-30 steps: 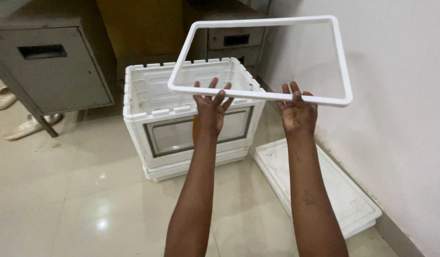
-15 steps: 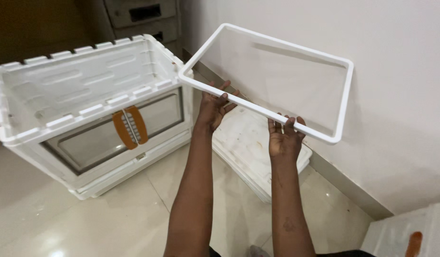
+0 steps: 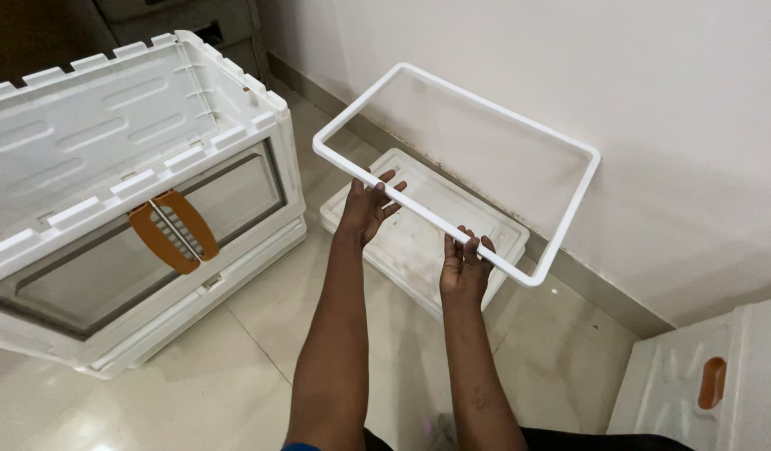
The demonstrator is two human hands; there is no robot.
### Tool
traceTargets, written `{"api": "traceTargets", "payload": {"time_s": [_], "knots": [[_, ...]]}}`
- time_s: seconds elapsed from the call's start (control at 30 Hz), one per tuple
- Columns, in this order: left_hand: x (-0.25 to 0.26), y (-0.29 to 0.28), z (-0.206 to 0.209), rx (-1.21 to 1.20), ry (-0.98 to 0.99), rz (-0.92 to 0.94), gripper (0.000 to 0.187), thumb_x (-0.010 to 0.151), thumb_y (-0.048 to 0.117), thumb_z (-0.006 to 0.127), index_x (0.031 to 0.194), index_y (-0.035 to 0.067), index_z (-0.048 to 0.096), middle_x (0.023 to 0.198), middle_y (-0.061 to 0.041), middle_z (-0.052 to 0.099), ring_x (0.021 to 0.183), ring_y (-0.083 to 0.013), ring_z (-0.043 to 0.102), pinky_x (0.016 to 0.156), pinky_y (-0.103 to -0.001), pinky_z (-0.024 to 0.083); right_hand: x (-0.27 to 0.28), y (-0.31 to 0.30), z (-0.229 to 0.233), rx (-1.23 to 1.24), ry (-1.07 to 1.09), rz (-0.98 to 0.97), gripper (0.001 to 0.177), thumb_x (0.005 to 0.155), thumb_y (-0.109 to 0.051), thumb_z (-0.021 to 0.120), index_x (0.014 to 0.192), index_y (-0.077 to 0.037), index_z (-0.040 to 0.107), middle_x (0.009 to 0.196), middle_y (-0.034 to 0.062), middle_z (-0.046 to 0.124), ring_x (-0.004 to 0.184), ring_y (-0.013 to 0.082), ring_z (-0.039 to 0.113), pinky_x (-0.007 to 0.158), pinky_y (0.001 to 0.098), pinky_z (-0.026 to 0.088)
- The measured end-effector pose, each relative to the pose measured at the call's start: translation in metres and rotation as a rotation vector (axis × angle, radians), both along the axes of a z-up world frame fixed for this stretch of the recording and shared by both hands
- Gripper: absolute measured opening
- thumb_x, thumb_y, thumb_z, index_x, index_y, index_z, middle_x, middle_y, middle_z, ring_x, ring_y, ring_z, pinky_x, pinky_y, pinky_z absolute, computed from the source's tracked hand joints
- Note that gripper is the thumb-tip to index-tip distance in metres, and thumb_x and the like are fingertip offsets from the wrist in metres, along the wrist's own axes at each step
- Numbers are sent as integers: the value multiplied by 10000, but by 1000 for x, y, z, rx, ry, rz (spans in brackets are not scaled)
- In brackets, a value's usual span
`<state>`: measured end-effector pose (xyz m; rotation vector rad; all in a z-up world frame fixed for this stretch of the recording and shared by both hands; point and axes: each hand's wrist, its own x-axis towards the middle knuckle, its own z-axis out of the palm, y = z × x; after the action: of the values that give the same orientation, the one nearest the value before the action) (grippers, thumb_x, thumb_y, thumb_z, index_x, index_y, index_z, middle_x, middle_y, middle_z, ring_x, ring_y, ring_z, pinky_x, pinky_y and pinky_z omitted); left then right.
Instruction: The person repeatedly assembles and disassembles white plastic storage crates by removing lids, unfolding side panels, and then refolding them. The person handles multiple crates in sequence, stacking them after each assembly.
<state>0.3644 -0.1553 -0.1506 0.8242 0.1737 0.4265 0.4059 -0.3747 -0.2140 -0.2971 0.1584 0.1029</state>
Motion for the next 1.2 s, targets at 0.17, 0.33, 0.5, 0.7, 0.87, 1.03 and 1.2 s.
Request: {"api": "traceTargets", "payload": {"time_s": [0.17,0.33,0.5,0.7,0.87,1.03,1.2], "knots": [[2,-6,-52,-147,94,-1,619,987,18,530,1494,143,197,1429,-215,528,1183,-405,661,937,-568,618,1,9,-41,-29,96,0,557,856,22,740,1321,-108,462,1235,182,576,1162,352,633,1080,567,547],[9,-3,-89,-181,278,101,412,990,-25,532,1363,38,370,1195,-183,599,1068,-370,717,888,-571,621,-5,16,-83,-78,136,25,566,900,30,692,1379,-100,419,1281,186,558,1198,353,630,1098,558,553],[20,-2,-118,-242,420,239,330,988,-29,544,1286,85,460,1036,-132,634,937,-300,718,869,-571,651,2,22,-109,-116,210,50,576,910,47,656,1401,-115,404,1307,190,557,1202,352,629,1097,550,544],[25,5,-161,-210,429,201,281,991,-43,508,1270,-13,495,1036,-114,633,954,-265,682,920,-583,627,3,28,-143,-145,249,50,592,899,39,664,1404,-120,399,1296,174,549,1177,350,616,1082,550,546],[25,9,-181,-265,475,149,492,937,-90,463,1415,24,423,1141,-111,574,1126,-291,606,1055,-597,530,6,32,-165,-85,287,86,608,904,32,701,1415,-76,391,1268,171,543,1150,336,628,1095,524,566],[29,4,-183,-346,518,172,671,951,-59,458,1568,88,238,1343,-171,502,1321,-340,504,1130,-587,452,5,29,-173,-163,279,142,527,917,-63,725,1366,-62,448,1203,138,588,1110,283,626,1074,456,551],[28,-1,-177,-375,546,160,699,930,40,544,1572,88,270,1596,-172,398,1466,-385,351,1161,-552,403,3,29,-174,-224,505,192,343,916,-80,717,1195,64,580,1104,145,662,1056,270,665,1019,410,576]]}}
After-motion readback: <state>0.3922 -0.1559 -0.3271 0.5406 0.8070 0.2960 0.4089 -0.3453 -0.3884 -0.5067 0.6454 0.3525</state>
